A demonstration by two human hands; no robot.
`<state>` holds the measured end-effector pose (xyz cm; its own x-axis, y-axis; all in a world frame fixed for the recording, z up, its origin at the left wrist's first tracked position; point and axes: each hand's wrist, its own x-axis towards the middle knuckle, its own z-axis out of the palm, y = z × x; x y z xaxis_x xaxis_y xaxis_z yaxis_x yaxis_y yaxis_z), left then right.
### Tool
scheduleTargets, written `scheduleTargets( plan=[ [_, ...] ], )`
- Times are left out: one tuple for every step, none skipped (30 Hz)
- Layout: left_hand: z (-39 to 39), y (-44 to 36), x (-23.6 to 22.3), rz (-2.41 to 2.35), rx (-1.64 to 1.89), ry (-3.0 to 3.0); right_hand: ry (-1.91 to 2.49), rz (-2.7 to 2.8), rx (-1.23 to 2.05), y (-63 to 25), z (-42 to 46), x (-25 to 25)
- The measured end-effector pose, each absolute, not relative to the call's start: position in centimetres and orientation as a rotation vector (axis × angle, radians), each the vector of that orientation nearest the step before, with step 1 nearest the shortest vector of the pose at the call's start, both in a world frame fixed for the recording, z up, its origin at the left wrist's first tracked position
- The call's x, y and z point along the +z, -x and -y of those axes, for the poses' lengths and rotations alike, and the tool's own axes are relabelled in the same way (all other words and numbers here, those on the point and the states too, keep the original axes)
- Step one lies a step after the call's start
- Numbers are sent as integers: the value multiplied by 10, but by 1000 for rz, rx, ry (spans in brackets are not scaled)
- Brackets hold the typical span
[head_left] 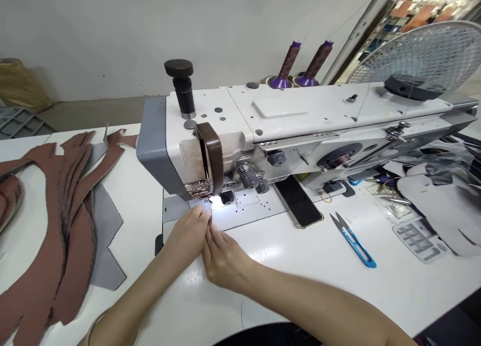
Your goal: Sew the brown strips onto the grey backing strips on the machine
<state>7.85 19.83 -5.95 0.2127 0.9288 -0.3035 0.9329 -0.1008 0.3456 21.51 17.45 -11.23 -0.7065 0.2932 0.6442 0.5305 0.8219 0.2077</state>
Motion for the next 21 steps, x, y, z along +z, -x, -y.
scheduleTargets(
  plan=[
    [-198, -79, -60, -1719, -48, -2056, 606, 2401, -501, -216, -172, -111],
    [-198, -78, -62, -1712, -81, -2087, 610, 2408, -492, -216, -170, -110],
    [-198, -77, -64, -1697, -95, -2122, 611, 2413, -487, -217, -168, -108],
    [-198, -76, -67, -1683, -72, -2146, 612, 2416, -488, -217, -168, -107],
    [-199, -74, -70, -1669, -42, -2163, 606, 2416, -496, -217, -168, -105],
    [-200, -72, -73, -1658, -14, -2175, 601, 2418, -508, -217, -169, -104],
    [-200, -71, -76, -1649, 2, -2183, 598, 2423, -520, -217, -171, -104],
    [-201, -69, -78, -1644, 8, -2189, 598, 2431, -531, -216, -173, -103],
    [-202, -68, -80, -1649, 12, -2193, 599, 2440, -538, -216, -175, -103],
    [-203, -67, -82, -1656, 22, -2200, 605, 2448, -545, -216, -177, -103],
    [-204, -66, -83, -1660, 42, -2215, 614, 2462, -546, -216, -179, -104],
    [-205, -65, -84, -1660, 68, -2236, 627, 2483, -540, -216, -180, -105],
    [-206, -64, -85, -1652, 97, -2261, 642, 2503, -530, -217, -182, -106],
    [-207, -63, -85, -1638, 124, -2286, 659, 2528, -516, -217, -184, -107],
    [-208, -62, -85, -1618, 148, -2309, 675, 2557, -500, -217, -185, -108],
    [-209, -61, -84, -1599, 164, -2325, 690, 2585, -481, -217, -186, -110],
    [-210, -60, -83, -1586, 175, -2335, 704, 2609, -459, -217, -187, -111],
    [-210, -59, -83, -1579, 181, -2346, 719, 2628, -435, -217, -188, -112],
    [-211, -58, -82, -1577, 181, -2362, 733, 2645, -409, -217, -189, -113],
    [-211, -57, -81, -1579, 179, -2386, 747, 2653, -383, -218, -189, -114],
    [-211, -56, -81, -1580, 177, -2417, 756, 2651, -368, -218, -189, -115]
  ],
)
